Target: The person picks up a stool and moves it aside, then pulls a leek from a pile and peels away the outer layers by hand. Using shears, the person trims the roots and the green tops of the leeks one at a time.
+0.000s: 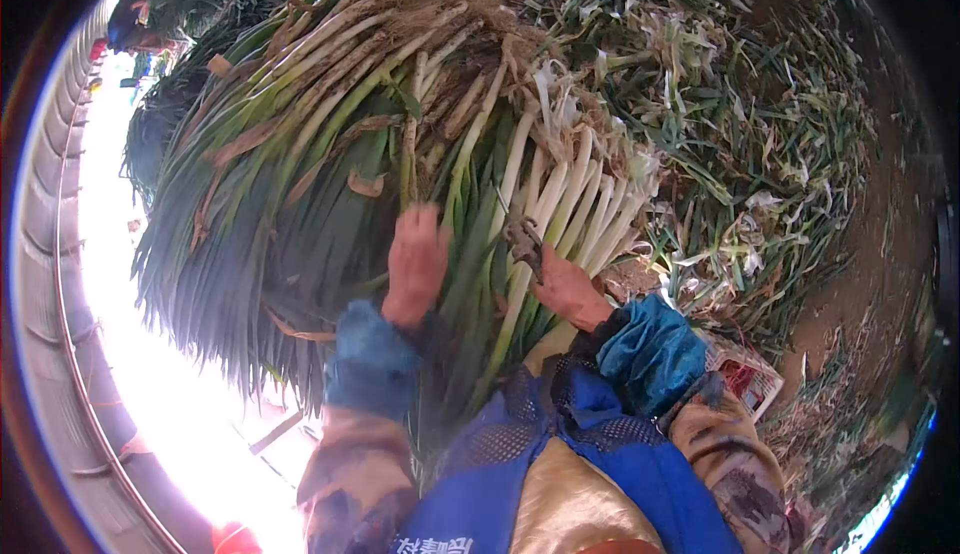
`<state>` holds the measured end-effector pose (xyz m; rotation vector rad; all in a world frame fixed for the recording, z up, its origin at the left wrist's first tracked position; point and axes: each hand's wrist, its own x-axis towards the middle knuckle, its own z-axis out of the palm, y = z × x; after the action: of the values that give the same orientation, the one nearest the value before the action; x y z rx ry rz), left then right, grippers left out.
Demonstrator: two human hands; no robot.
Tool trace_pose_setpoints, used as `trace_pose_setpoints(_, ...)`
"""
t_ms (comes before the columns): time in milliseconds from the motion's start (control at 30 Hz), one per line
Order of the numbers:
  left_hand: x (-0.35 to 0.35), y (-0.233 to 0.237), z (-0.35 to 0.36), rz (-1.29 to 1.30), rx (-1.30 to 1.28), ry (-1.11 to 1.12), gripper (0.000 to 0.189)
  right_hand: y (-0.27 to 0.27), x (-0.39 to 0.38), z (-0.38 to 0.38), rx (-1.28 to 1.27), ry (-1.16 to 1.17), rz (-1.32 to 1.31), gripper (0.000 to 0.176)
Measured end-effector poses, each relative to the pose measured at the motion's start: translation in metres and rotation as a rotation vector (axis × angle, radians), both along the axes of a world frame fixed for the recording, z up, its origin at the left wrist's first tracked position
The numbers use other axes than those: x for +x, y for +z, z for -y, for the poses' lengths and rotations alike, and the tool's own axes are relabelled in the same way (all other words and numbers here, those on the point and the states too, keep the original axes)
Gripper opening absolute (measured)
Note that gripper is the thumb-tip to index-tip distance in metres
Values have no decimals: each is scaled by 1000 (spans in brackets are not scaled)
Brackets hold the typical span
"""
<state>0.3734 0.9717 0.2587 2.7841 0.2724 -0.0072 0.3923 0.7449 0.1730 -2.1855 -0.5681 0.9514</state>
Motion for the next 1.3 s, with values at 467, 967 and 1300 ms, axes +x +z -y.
trace_pose_setpoints(467, 100, -183, -22, -251, -180, 342, 27, 13, 2, 26, 144, -75, 42, 58)
trace_pose_setpoints(967, -53, -82, 19, -573, -280, 420, 27, 44, -19, 12, -17, 76, -131, 50)
trace_pose_setpoints(1300, -124, -64, 35, -503, -638, 395, 34, -15, 15, -27, -20, 62, 93, 35)
